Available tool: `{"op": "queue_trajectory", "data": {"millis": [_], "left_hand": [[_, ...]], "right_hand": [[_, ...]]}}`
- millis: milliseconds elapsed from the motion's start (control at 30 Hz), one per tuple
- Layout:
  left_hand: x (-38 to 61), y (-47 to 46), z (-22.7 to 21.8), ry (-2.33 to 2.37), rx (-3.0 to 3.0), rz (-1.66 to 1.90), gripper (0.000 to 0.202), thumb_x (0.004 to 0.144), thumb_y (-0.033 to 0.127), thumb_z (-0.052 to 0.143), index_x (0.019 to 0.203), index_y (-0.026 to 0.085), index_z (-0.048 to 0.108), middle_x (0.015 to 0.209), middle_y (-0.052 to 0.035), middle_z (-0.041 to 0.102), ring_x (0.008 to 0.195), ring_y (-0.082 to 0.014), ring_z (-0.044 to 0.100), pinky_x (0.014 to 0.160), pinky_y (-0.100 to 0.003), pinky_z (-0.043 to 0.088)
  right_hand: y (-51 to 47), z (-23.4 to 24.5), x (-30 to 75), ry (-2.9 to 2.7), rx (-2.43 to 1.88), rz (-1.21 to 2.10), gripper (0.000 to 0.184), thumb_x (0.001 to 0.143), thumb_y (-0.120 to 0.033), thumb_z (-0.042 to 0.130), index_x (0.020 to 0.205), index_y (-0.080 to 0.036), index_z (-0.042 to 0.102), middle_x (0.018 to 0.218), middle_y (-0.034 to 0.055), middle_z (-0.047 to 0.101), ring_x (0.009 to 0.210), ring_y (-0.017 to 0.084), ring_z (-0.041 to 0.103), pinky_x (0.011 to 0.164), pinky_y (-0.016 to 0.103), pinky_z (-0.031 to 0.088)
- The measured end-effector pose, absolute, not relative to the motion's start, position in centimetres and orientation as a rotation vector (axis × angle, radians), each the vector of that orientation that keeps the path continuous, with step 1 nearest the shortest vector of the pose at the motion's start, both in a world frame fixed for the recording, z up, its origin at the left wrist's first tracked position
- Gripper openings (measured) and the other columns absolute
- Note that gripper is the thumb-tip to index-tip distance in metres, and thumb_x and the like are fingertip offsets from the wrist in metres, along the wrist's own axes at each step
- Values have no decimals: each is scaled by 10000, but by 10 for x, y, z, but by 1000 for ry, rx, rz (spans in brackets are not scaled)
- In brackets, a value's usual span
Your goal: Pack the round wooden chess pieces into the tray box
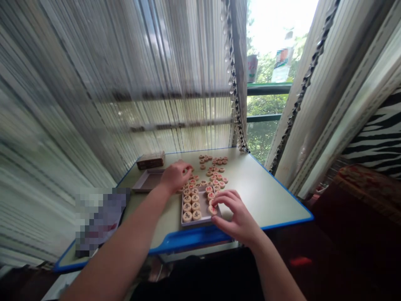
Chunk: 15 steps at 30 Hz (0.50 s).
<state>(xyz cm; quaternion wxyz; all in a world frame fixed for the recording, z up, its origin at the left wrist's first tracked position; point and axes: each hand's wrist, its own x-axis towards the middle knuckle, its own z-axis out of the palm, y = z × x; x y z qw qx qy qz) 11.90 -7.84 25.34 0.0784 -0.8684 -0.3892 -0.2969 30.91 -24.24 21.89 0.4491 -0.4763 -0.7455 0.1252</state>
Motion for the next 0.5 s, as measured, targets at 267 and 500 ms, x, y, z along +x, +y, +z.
{"op": "queue_trajectory", "data": {"millis": [267,500], "left_hand": [[77,-130,248,-1149,-2538,-1259,254,754,105,444,830,176,675,826,-43,692,794,-156,630,792,-280,495],[53,-136,222,-1521,-2411,-1309,268,753,89,437,826,154,687,851,-63,704,808,-171,642,792,-304,504]], "right_hand": [[-241,210,301,-1947,-1302,269,184,729,-317,626,892,-232,636,1109,90,536,1134,264,414,970,436,365],[-238,206,299,-2009,-1327,232,177,765,-384,603,851,-249,678,1147,91,503,1171,283,367,1000,486,325]]}}
